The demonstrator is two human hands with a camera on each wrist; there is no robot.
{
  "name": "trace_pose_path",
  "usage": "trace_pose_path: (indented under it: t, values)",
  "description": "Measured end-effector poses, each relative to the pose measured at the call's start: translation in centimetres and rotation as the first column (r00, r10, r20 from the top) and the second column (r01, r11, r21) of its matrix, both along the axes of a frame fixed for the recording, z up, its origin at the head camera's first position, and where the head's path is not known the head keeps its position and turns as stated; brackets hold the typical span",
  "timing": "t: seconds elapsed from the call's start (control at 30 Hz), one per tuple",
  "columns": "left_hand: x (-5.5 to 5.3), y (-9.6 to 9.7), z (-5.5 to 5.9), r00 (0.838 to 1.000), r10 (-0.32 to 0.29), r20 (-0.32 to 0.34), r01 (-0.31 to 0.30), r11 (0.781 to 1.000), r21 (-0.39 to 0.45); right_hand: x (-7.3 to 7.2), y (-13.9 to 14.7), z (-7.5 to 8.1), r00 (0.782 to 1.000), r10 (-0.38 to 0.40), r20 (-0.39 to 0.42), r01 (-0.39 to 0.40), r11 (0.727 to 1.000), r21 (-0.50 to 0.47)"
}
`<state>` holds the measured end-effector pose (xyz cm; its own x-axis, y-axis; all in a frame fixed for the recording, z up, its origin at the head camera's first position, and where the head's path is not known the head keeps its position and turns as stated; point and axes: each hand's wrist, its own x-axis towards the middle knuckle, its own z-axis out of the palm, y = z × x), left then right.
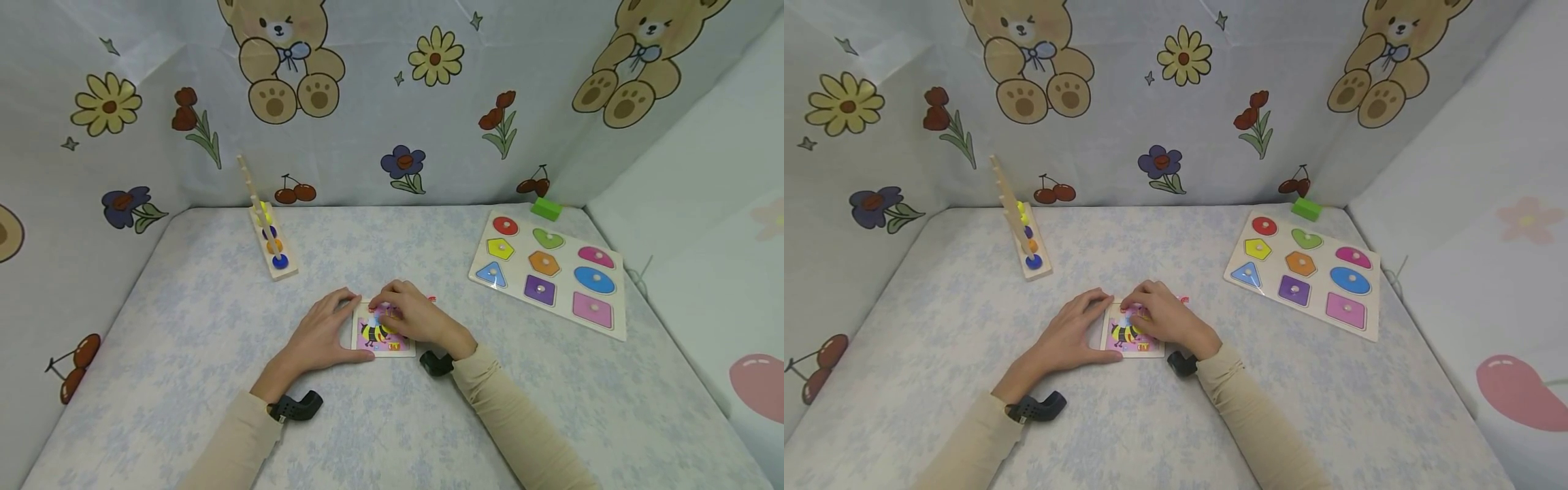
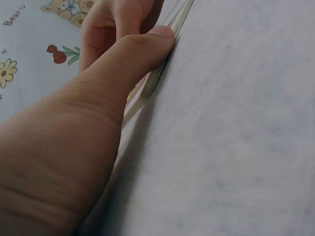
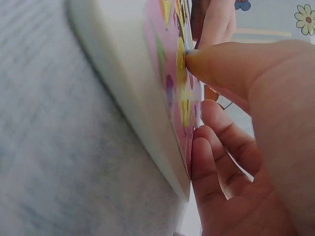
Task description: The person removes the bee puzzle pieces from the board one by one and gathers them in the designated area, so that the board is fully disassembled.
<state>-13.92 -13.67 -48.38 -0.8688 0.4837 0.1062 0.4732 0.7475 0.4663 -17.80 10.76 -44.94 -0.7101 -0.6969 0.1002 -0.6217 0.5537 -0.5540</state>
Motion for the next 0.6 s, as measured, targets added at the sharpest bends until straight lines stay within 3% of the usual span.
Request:
trace_pose_path:
  t: [0.43, 0.6]
  values:
    - [0.13, -0.01, 0.1, 1.0, -0.006, -0.028, 0.007, 1.0, 0.019, -0.01, 0.17, 0.01, 1.0, 0.01, 0.001, -0.01, 1.0, 0.014]
    - [0.07, 0.0, 0.06, 1.0, -0.001, -0.01, 0.001, 1.0, 0.008, 0.0, 0.38, 0.14, 1.0, 0.013, 0.015, -0.013, 1.0, 0.028]
